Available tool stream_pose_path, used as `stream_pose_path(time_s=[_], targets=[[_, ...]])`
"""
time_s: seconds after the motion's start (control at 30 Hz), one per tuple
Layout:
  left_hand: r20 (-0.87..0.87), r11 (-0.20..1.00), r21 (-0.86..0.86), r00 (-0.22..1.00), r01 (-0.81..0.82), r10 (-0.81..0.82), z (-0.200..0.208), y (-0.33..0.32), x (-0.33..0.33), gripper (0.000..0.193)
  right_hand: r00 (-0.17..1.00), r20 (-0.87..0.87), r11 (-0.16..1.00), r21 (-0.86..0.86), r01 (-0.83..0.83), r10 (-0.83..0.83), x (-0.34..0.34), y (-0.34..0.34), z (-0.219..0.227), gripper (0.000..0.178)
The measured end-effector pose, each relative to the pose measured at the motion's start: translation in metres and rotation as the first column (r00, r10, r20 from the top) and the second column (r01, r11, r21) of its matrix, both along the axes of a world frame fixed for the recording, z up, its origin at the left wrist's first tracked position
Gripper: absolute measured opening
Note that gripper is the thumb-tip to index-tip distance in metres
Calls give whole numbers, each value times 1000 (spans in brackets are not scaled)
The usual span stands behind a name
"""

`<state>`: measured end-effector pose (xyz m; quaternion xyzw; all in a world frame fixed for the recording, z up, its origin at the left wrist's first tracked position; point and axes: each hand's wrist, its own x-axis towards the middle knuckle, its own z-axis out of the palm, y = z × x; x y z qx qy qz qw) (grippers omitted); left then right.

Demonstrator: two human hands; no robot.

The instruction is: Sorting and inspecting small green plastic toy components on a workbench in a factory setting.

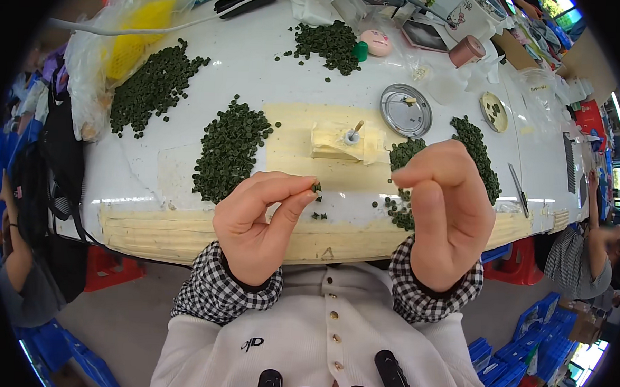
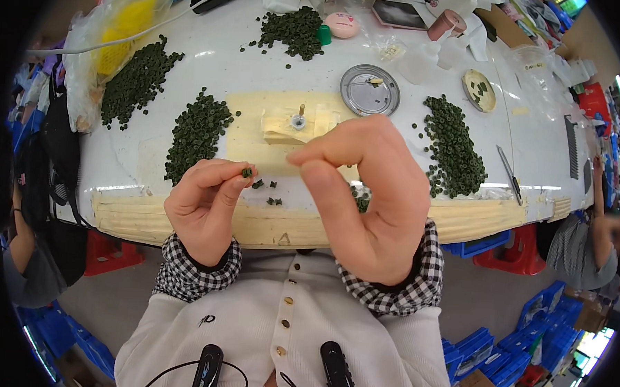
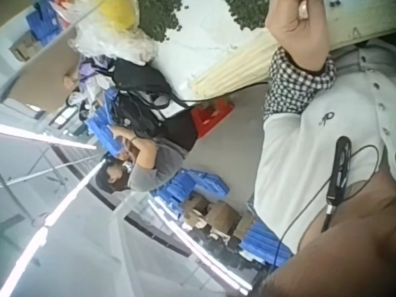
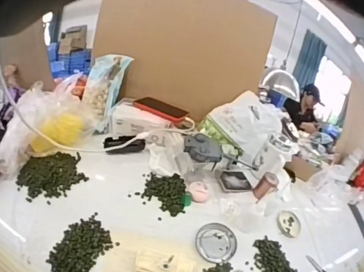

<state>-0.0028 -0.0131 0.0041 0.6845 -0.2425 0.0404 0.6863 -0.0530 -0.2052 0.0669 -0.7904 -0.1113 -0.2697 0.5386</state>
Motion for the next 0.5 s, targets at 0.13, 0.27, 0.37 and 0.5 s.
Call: stream_pose_path(time_s=[0.13, 0.27, 0.37, 0.5], targets=[[50, 994, 105, 998, -33, 28, 6, -2, 1, 16, 953, 85, 877, -374, 301, -291, 23, -8, -11, 19], [33, 991, 127, 998, -48, 44, 7, -4, 1, 16, 950, 50, 827, -480, 292, -307, 39, -8, -23, 19], [45, 990, 131, 998, -47, 41, 7, -3, 3, 16, 956, 10, 826, -502, 257, -292, 43, -6, -29, 18], [25, 991, 130, 999, -31, 28, 8, -3, 2, 16, 959, 46, 841, -469, 269, -281, 43, -8, -30, 13]])
